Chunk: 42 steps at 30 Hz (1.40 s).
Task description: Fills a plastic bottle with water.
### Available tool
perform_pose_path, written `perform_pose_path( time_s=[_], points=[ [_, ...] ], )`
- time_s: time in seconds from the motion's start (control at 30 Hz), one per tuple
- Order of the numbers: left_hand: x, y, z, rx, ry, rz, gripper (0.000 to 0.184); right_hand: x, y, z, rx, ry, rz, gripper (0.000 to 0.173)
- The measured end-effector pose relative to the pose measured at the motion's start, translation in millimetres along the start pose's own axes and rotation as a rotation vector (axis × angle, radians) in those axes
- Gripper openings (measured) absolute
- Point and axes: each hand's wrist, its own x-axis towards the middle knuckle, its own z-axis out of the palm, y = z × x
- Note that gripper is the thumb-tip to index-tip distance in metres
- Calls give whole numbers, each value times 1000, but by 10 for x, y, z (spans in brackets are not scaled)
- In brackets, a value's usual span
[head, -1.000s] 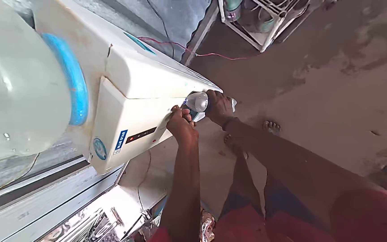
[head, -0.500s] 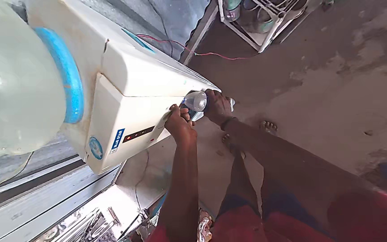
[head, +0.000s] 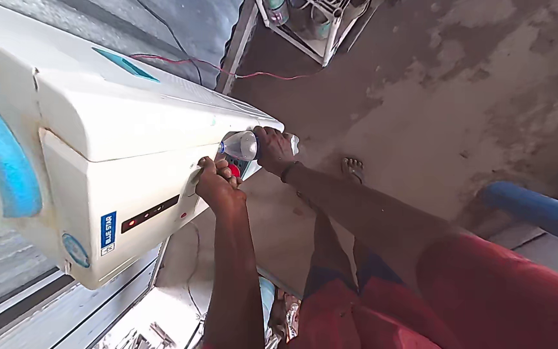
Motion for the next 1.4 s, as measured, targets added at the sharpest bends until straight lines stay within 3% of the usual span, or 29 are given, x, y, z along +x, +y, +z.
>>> perform_pose_path(
  time_s=[0.37, 0.53, 0.87, 1.4],
  points=[
    [74, -41, 4, 16, 15, 1, 40, 5, -13, 9, 7, -14, 27, 67],
    [71, -57, 1, -7, -2, 7, 41, 16, 3, 8, -6, -30, 27, 75],
    [58, -34, 14, -15, -2, -9, 40, 22, -4, 43, -16, -14, 33, 66],
    [61, -37, 10, -8, -10, -1, 39, 27, 11, 52, -33, -6, 14, 71]
  ],
)
